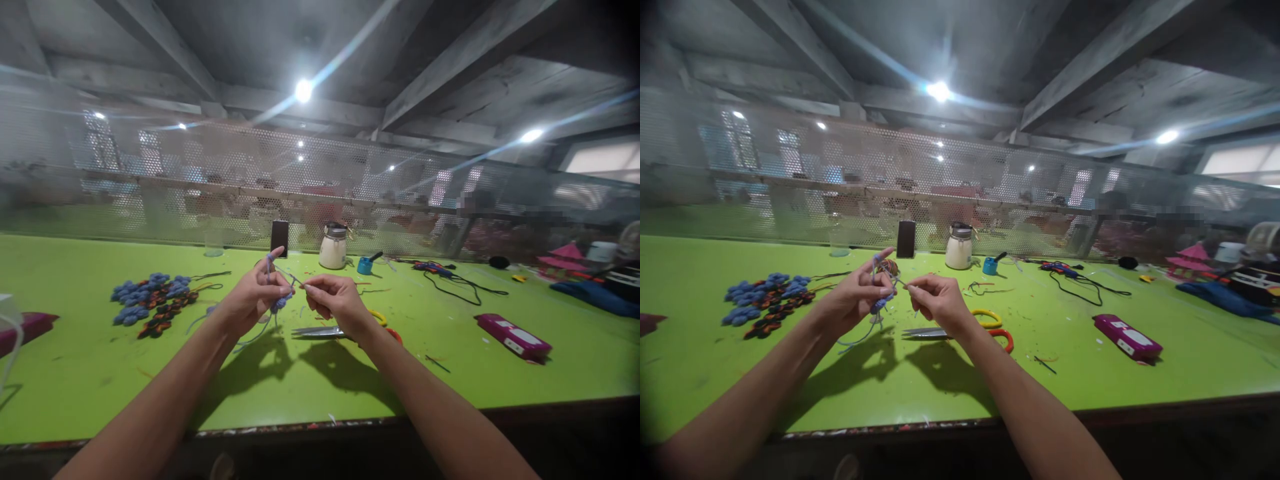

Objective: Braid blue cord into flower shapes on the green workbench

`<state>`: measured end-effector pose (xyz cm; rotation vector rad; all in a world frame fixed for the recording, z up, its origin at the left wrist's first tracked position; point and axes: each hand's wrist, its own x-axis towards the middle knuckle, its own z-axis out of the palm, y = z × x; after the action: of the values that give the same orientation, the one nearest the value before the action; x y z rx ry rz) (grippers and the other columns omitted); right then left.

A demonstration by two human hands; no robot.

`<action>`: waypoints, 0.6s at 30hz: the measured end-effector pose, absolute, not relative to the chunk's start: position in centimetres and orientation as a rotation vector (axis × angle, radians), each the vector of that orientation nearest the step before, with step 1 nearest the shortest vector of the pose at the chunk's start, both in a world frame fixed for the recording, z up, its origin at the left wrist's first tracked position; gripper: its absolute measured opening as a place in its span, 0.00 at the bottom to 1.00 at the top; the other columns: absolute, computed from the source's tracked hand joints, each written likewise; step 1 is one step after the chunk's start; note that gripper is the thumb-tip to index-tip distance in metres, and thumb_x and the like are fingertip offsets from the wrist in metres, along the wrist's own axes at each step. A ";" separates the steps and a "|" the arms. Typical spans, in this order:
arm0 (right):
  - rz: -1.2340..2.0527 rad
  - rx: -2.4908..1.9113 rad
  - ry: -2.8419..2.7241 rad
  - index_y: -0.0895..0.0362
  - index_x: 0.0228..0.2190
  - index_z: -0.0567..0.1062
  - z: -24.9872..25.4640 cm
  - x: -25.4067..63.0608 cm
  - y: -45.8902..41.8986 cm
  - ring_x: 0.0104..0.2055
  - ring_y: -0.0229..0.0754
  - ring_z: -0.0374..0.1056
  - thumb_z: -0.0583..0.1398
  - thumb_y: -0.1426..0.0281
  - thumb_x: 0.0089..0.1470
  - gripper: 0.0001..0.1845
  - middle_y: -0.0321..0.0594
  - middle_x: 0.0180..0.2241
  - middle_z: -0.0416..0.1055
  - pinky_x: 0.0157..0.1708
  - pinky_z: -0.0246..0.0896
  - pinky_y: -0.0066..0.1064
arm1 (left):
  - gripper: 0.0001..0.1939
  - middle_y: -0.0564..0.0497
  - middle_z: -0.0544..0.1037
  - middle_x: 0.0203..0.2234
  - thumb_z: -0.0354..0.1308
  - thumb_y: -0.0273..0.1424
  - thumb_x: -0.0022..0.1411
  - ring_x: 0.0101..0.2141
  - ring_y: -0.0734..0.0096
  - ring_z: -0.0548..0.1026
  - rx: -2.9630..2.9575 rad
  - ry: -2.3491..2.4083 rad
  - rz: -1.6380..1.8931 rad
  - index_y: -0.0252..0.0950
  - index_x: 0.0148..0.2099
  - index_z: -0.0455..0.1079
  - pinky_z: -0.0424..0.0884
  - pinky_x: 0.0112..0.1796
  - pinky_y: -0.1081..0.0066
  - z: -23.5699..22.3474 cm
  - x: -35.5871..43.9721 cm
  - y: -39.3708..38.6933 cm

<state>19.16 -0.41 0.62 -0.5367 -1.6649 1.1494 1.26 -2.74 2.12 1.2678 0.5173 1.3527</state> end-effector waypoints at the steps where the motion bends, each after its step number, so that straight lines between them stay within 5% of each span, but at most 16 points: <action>1: 1.156 -0.536 -1.661 0.61 0.30 0.75 0.6 19.1 -0.4 0.12 0.27 0.50 0.63 0.63 0.46 0.13 0.31 0.16 0.65 0.12 0.43 0.23 | 0.46 0.54 0.74 0.21 0.63 0.17 0.43 0.22 0.77 0.70 1.256 0.511 1.352 0.33 0.63 0.47 0.63 0.25 0.79 2.1 1.3 -2.8; 18: 1.150 -0.524 -1.652 0.60 0.30 0.75 0.7 19.1 -0.5 0.12 0.27 0.51 0.63 0.63 0.46 0.13 0.32 0.16 0.66 0.11 0.44 0.23 | 0.46 0.54 0.74 0.22 0.62 0.17 0.44 0.23 0.76 0.70 1.240 0.481 1.311 0.36 0.64 0.46 0.64 0.26 0.78 2.4 1.2 -3.1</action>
<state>19.12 -0.53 0.70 -0.5239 -1.6519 1.1504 1.17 -3.06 2.37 1.2404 0.4810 1.3109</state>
